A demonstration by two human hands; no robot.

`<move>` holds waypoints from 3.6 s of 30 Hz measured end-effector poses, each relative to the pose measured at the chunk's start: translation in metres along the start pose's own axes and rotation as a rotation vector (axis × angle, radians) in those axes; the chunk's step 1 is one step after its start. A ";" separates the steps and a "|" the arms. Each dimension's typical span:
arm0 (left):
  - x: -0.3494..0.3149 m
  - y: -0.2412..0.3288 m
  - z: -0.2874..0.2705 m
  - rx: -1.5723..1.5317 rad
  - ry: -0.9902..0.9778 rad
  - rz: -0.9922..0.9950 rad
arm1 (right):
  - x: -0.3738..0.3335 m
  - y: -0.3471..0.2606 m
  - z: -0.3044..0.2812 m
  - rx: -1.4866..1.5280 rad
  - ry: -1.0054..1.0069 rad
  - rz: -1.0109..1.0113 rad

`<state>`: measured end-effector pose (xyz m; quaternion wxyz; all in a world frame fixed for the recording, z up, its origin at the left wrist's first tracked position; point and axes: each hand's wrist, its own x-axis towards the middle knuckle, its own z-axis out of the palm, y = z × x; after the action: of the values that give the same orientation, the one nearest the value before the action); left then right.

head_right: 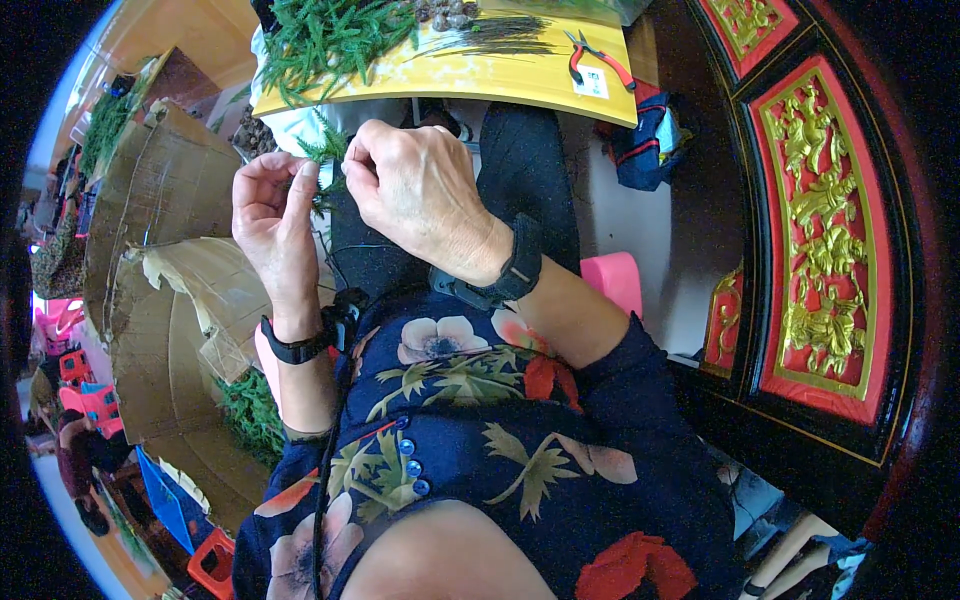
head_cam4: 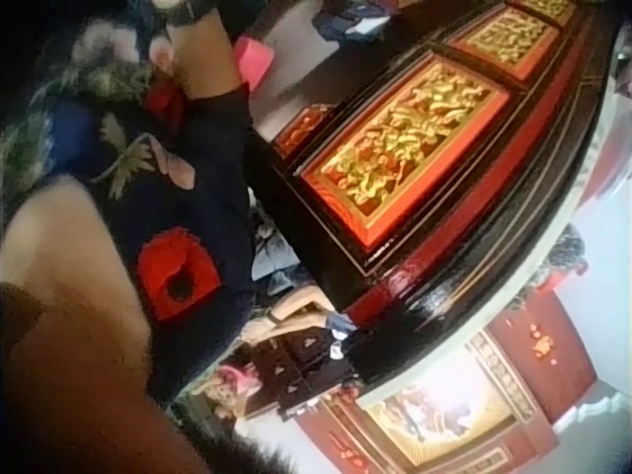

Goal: Trimming and assembling green decorative plant bundles at a workstation.

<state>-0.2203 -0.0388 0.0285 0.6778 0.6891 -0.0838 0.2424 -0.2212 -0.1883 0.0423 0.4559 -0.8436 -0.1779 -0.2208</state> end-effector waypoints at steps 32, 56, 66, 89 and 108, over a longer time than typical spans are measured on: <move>-0.005 -0.005 0.000 -0.330 -0.094 -0.496 | -0.001 0.001 0.001 -0.165 0.068 -0.089; -0.001 0.006 -0.001 -0.313 -0.100 -0.551 | -0.001 0.003 0.005 -0.154 0.116 -0.200; -0.001 0.001 -0.005 -0.512 -0.137 -0.522 | -0.001 -0.001 0.002 -0.093 0.065 -0.219; 0.002 -0.008 -0.017 -0.888 -0.252 -0.802 | 0.008 0.001 -0.021 -0.027 -0.073 -0.391; -0.006 0.003 -0.003 -0.482 -0.162 -0.508 | 0.001 0.004 -0.007 -0.265 0.139 -0.531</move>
<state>-0.2273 -0.0371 0.0289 0.8507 0.5251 -0.0181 -0.0163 -0.2195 -0.1958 0.0433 0.2794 -0.8027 -0.3302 -0.4105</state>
